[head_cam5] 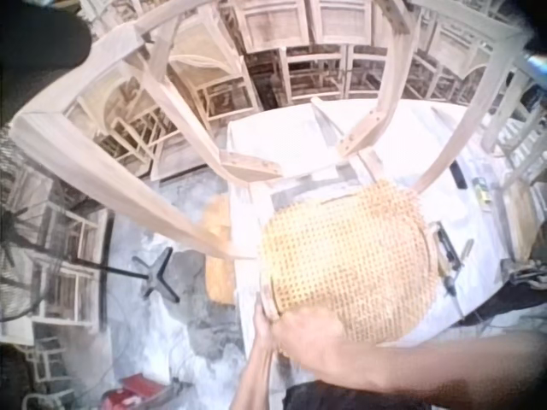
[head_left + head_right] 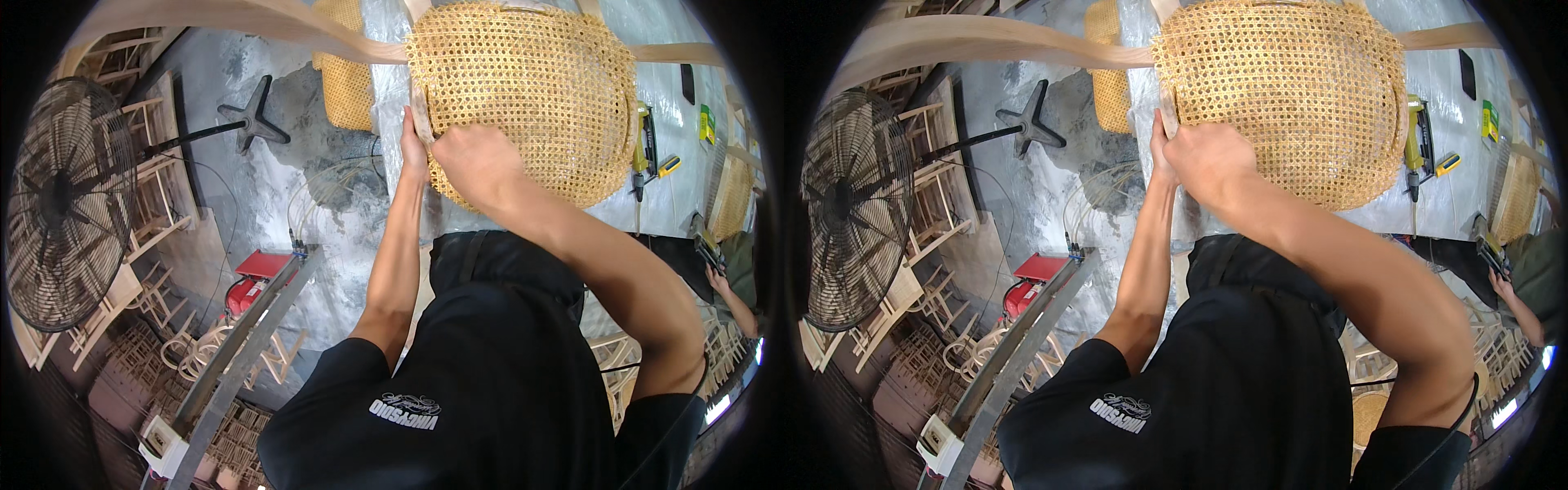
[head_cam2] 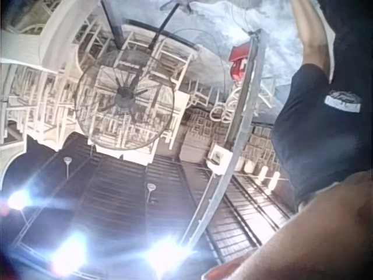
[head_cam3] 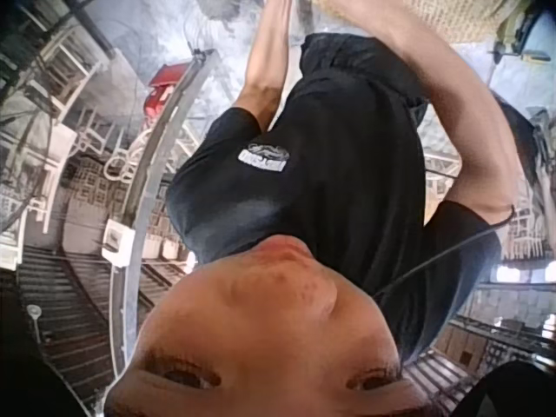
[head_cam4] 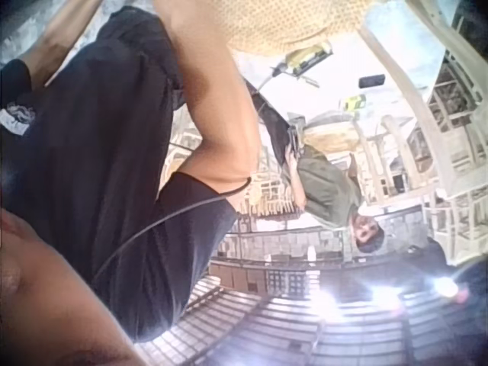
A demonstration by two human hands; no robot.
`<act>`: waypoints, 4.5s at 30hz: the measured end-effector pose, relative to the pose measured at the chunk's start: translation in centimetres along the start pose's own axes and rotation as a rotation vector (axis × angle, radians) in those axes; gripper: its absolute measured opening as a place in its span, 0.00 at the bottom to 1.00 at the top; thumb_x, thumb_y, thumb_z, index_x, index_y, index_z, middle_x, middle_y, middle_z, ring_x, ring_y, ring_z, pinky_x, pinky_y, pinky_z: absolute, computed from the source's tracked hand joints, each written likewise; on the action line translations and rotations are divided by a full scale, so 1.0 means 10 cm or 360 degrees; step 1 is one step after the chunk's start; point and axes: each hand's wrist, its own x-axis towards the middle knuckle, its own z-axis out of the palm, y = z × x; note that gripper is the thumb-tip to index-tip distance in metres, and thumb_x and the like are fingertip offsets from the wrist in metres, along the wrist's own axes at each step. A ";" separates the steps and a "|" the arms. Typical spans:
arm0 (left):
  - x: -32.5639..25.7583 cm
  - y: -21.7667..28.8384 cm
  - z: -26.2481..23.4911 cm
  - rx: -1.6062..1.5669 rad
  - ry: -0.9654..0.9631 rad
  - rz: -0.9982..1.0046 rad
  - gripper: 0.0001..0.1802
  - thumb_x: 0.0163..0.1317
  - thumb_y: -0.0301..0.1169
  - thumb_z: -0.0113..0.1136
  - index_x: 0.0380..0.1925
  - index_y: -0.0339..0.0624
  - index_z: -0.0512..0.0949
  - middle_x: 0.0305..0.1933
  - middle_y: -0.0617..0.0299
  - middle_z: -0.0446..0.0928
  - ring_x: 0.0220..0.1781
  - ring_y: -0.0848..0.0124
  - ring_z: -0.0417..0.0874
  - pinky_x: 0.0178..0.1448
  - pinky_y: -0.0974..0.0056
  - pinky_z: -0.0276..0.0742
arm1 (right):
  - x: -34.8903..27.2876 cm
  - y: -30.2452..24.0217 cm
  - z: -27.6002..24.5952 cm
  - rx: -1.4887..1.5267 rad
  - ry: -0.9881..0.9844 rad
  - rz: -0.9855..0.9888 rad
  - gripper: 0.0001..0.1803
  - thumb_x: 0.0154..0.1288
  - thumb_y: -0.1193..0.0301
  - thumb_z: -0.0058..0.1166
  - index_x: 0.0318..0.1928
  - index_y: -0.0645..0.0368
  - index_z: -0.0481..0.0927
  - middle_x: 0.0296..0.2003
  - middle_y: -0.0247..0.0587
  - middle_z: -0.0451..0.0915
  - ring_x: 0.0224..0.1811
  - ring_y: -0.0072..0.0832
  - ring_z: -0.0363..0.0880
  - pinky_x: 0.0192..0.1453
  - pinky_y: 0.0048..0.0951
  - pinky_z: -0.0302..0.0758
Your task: The person places a woven rattan seat onto an inverted wooden chair frame. They use a staple gun to fasten the seat to the frame, repeatedly adjusting the material and firing staples along the edges. A coworker works on a similar chair nearby.
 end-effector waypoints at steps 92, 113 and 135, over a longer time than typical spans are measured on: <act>-0.10 -1.30 1.68 0.3222 0.0033 0.1452 0.28 0.70 0.41 0.52 0.67 0.41 0.68 0.73 0.53 0.65 0.80 0.48 0.57 0.80 0.38 0.51 | -3.11 1.96 1.01 0.0907 0.1288 0.1256 0.20 0.65 0.65 0.66 0.52 0.65 0.85 0.40 0.61 0.87 0.43 0.49 0.89 0.51 0.40 0.80; -0.19 -1.01 1.39 0.3527 0.0045 0.1165 0.25 0.72 0.42 0.50 0.65 0.47 0.70 0.74 0.54 0.63 0.77 0.50 0.58 0.79 0.39 0.49 | -2.87 1.64 1.07 0.0908 0.1293 0.1171 0.20 0.64 0.64 0.67 0.51 0.65 0.86 0.38 0.62 0.87 0.42 0.49 0.89 0.48 0.41 0.81; -0.36 0.19 0.39 0.1762 0.0582 0.0745 0.32 0.78 0.45 0.47 0.69 0.28 0.61 0.63 0.40 0.75 0.67 0.50 0.74 0.71 0.60 0.66 | -0.85 0.91 0.59 0.1134 0.1040 0.0419 0.19 0.64 0.64 0.67 0.50 0.63 0.82 0.33 0.58 0.84 0.33 0.49 0.86 0.38 0.43 0.78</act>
